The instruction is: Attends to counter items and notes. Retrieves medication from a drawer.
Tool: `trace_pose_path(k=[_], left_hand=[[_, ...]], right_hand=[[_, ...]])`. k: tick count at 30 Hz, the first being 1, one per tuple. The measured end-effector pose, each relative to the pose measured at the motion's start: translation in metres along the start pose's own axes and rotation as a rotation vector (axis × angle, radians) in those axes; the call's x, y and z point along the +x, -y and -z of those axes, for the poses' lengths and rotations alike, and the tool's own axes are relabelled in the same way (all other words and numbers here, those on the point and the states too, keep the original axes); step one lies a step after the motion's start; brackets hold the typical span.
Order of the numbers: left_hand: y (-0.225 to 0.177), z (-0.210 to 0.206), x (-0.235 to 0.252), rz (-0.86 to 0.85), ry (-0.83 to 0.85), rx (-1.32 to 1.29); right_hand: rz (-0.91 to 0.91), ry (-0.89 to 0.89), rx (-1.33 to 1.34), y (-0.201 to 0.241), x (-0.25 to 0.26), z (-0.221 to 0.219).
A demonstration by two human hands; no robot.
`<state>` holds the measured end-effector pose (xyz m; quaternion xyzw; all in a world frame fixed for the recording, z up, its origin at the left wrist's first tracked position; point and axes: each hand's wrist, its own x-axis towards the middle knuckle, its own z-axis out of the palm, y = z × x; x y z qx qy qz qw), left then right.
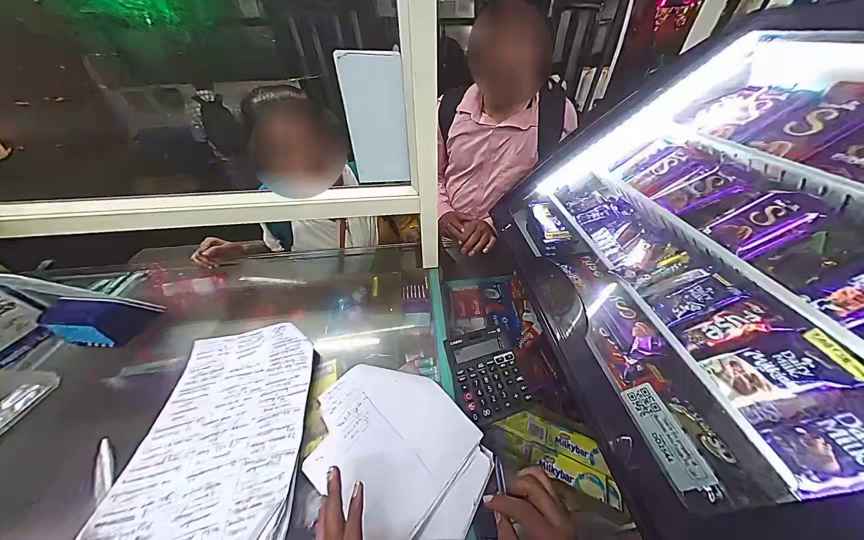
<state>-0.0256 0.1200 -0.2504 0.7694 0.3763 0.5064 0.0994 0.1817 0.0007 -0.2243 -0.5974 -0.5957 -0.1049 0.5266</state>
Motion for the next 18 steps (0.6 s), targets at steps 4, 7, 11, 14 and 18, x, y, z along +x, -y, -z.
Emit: trace_pose_path(k=[4, 7, 11, 14, 18], left_hand=[[-0.004, 0.001, 0.002, 0.009, -0.01, 0.047], [-0.004, -0.001, -0.002, -0.054, -0.07, -0.017], [-0.012, 0.003, -0.012, -0.166, -0.094, -0.087], [-0.018, 0.001, -0.024, -0.113, -0.042, -0.058], [-0.026, 0.007, -0.078, -0.048, -0.015, 0.037]], right_hand=[[0.021, 0.01, 0.027, -0.002, 0.0, -0.001], [0.067, 0.062, 0.082, -0.002, 0.002, 0.004], [0.115, 0.175, 0.129, 0.001, -0.004, 0.014], [0.188, 0.188, 0.172, -0.008, -0.005, 0.009], [0.246, 0.192, 0.148, -0.007, -0.008, 0.01]])
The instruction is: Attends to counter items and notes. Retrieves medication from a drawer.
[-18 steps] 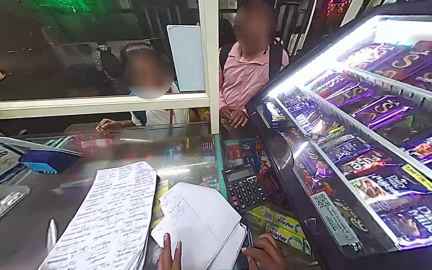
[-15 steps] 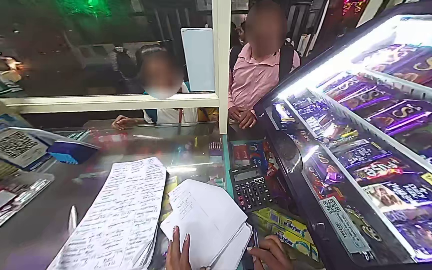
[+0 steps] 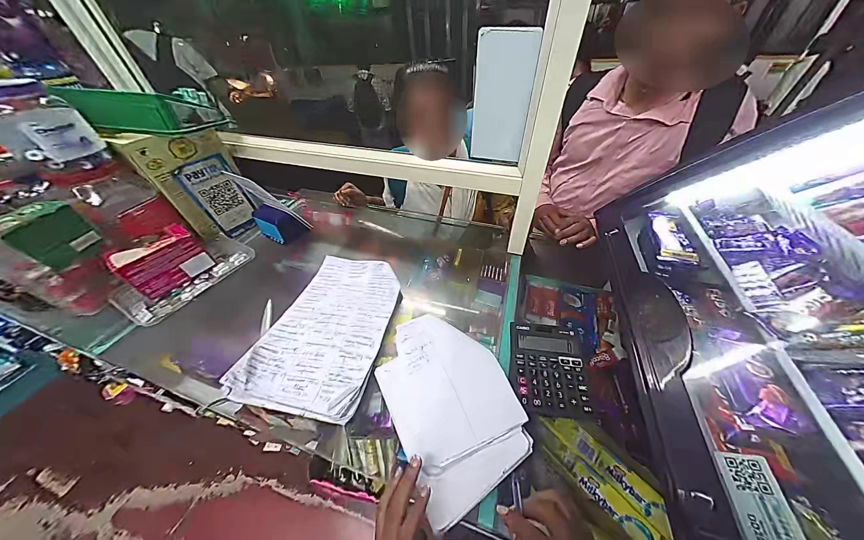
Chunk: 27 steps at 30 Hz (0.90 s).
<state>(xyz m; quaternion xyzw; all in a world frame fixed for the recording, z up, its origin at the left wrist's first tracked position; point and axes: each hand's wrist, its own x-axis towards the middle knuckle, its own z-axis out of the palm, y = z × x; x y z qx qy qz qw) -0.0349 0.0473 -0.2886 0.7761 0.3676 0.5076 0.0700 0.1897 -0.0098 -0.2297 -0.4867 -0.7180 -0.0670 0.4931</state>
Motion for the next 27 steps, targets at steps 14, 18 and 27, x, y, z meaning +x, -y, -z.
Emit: trace_pose_path(k=[14, 18, 27], left_hand=[[0.054, 0.114, -0.016, -0.031, 0.109, 0.026], [0.068, 0.131, -0.018, 0.054, 0.049, 0.025], [0.08, 0.142, -0.026, -0.01, -0.005, 0.089]], right_hand=[[-0.292, -0.441, -0.29, 0.005, 0.02, -0.016], [-0.356, -0.524, -0.345, 0.007, 0.025, -0.015], [-0.402, -0.525, -0.3, 0.009, 0.025, -0.012]])
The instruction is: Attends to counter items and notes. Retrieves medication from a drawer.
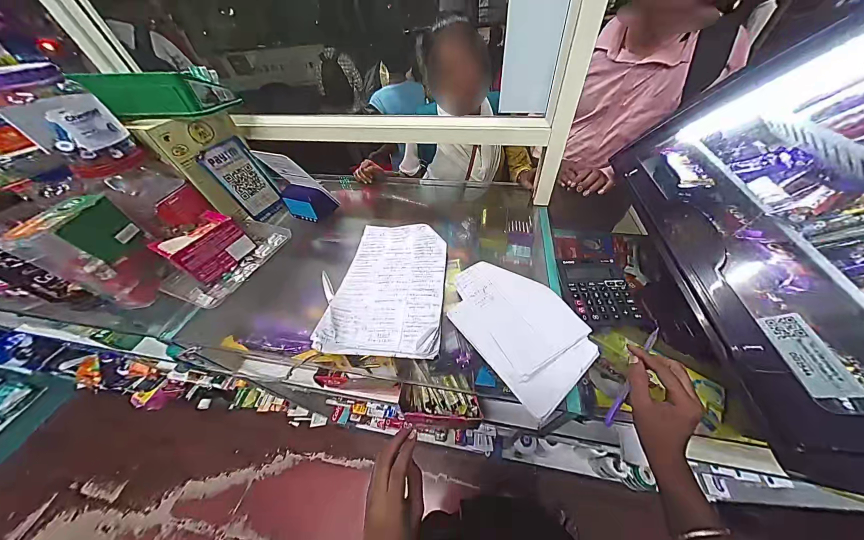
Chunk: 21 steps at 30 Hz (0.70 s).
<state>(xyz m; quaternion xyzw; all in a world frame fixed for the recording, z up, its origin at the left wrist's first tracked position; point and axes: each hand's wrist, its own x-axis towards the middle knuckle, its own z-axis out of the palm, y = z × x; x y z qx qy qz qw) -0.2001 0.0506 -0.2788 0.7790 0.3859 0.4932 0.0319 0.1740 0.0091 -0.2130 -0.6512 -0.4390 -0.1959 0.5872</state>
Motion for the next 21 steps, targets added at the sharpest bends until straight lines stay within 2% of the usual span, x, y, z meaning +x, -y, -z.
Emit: trace_pose_path(k=[6, 10, 13, 16, 21], left_hand=[[0.015, 0.009, -0.007, 0.02, 0.053, 0.1], [0.022, 0.002, -0.013, 0.054, 0.086, 0.15], [0.008, -0.008, -0.01, 0.091, 0.102, 0.181], [-0.014, -0.027, -0.002, 0.178, 0.131, 0.185], [-0.046, -0.055, 0.009, 0.219, 0.137, 0.184]], right_hand=[[0.0, -0.005, -0.027, -0.002, -0.004, 0.0], [-0.027, 0.012, 0.045, -0.003, -0.002, 0.002], [-0.185, 0.092, 0.21, -0.004, 0.006, 0.006], [-0.377, 0.252, 0.327, -0.006, 0.018, 0.005], [-0.384, 0.382, 0.388, -0.008, 0.019, 0.005]])
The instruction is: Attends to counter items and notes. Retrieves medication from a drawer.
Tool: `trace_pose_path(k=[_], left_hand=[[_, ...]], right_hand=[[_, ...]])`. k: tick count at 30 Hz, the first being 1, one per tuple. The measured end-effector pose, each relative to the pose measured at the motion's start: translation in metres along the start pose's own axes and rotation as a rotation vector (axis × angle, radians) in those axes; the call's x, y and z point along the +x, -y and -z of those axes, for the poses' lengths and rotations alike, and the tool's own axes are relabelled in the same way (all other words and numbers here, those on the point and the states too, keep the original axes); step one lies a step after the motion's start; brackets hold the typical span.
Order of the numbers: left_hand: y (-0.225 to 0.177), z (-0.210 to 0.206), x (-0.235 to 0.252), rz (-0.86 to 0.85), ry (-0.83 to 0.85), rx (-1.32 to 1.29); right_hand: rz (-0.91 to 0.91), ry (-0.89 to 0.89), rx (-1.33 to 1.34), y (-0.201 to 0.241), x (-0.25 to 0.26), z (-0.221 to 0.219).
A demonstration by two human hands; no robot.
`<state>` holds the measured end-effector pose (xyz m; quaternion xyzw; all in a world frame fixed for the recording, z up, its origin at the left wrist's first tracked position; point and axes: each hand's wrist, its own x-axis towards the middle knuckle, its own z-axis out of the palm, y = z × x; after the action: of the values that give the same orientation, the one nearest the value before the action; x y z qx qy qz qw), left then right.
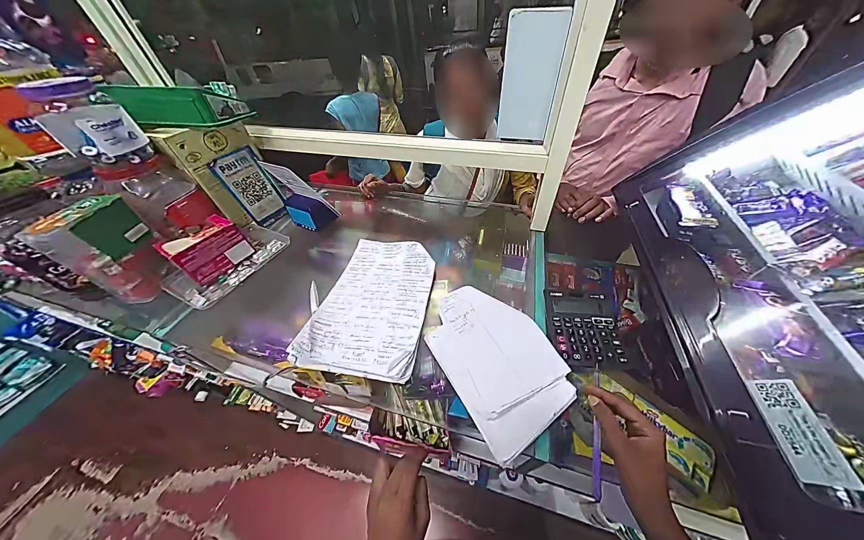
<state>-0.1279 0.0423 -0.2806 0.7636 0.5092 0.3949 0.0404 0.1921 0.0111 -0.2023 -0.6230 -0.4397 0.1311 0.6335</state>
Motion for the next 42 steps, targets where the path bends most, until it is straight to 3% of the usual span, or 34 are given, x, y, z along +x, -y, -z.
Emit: trace_pose_path(k=[5, 18, 23, 26, 31, 35, 42], left_hand=[[-0.007, -0.005, -0.002, -0.016, 0.039, 0.008], [-0.023, -0.008, -0.043, 0.142, 0.14, 0.018], [-0.012, -0.003, -0.054, 0.2, 0.167, 0.043], [-0.004, 0.004, -0.062, 0.228, 0.145, 0.05], [0.034, 0.043, -0.075, 0.241, 0.083, 0.078], [0.101, 0.106, -0.09, 0.283, 0.013, 0.115], [0.223, 0.239, -0.162, 0.46, -0.036, 0.2]], right_hand=[[-0.011, 0.035, 0.058, 0.0, -0.003, 0.002], [0.071, 0.157, 0.007, -0.002, 0.0, 0.002], [0.132, 0.171, -0.014, 0.002, -0.003, 0.001], [0.273, 0.141, -0.063, 0.004, -0.01, -0.009], [0.542, 0.22, -0.07, 0.042, -0.044, -0.092], [0.503, 0.373, 0.107, 0.076, -0.106, -0.191], [0.579, 0.65, 0.297, 0.126, -0.224, -0.352]])
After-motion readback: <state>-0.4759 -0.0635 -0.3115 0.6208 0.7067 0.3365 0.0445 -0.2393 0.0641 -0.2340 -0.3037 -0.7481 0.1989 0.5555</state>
